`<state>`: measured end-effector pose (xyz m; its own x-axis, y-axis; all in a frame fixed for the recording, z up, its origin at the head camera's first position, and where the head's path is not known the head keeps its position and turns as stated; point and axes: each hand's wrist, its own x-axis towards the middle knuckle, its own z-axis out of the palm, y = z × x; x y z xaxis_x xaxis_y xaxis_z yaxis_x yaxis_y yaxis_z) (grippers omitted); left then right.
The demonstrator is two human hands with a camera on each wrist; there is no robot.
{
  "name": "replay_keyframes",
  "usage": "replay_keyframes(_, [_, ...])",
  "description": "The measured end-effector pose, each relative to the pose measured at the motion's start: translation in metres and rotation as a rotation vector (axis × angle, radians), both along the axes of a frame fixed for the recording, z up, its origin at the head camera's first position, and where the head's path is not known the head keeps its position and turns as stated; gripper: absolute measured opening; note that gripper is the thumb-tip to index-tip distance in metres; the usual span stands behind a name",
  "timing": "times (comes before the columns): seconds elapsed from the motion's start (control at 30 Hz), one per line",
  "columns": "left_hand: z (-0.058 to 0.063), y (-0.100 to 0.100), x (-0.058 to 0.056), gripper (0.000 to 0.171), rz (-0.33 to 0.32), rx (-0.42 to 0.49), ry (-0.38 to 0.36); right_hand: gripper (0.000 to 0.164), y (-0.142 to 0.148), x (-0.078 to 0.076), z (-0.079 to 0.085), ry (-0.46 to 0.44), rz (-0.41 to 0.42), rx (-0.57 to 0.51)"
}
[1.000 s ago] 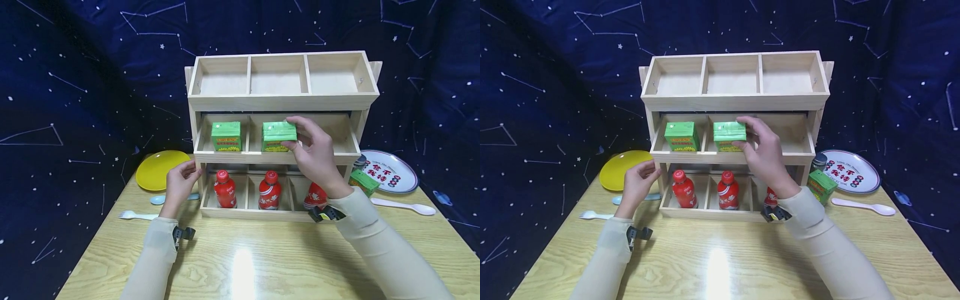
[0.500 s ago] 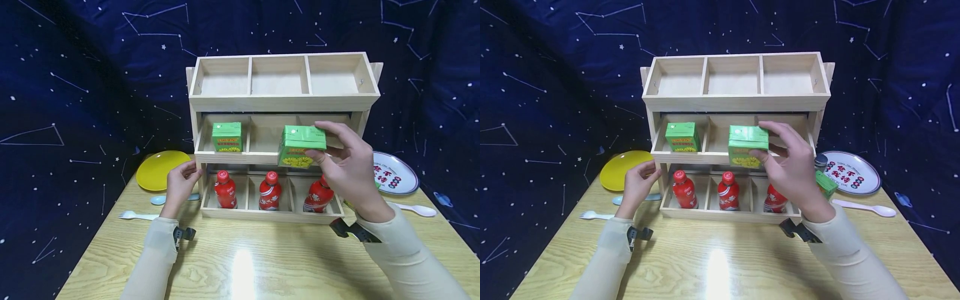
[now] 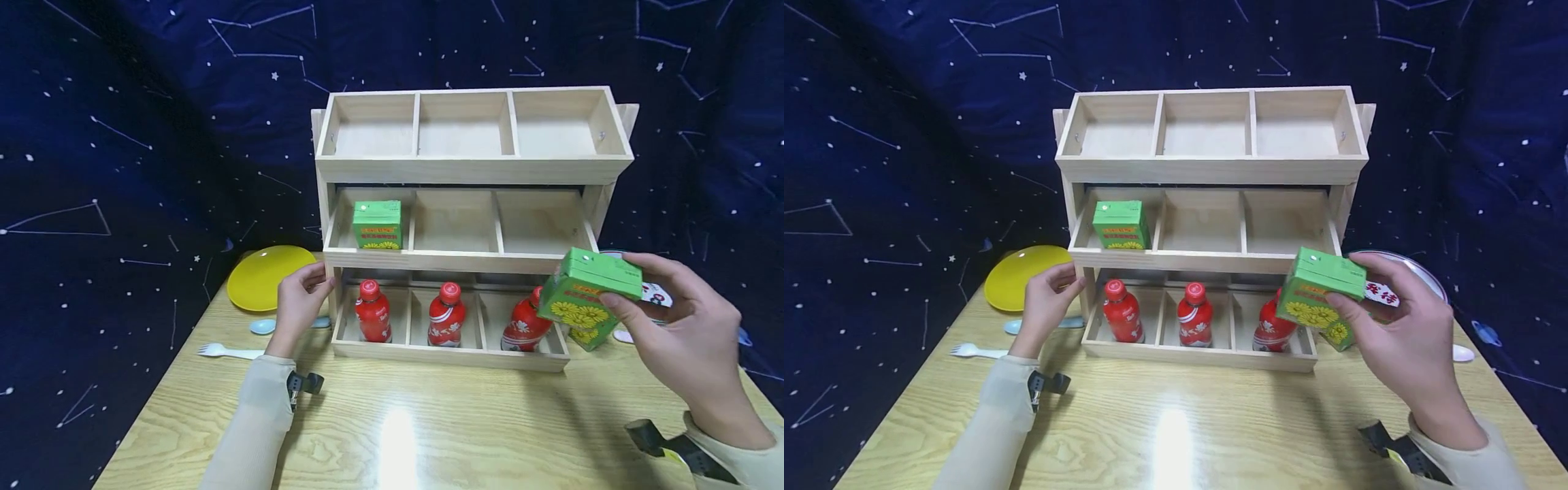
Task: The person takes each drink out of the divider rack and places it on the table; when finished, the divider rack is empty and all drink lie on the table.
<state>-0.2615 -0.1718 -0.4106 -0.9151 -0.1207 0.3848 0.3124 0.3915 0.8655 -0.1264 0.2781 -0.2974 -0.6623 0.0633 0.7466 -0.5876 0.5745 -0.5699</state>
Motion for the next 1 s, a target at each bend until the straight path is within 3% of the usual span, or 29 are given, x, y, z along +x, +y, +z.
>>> replay_keyframes(0.3, [0.000,-0.002,0.002,0.035,0.011,-0.032,-0.007,0.060,0.049,0.013,-0.050,-0.214,-0.219,-0.079])
replay_keyframes(0.63, [-0.001,0.000,0.002,0.035,0.008,-0.024,-0.005,0.046,0.095,-0.001,-0.097,-0.430,-0.199,-0.036])
replay_keyframes(0.73, [0.000,0.000,0.002,0.035,0.007,-0.033,-0.002,0.046,0.098,-0.004,-0.104,-0.446,-0.205,-0.020])
replay_keyframes(1.0, [0.002,0.001,0.002,0.035,0.009,-0.030,-0.023,0.050,0.097,-0.015,-0.119,-0.458,-0.127,0.007])
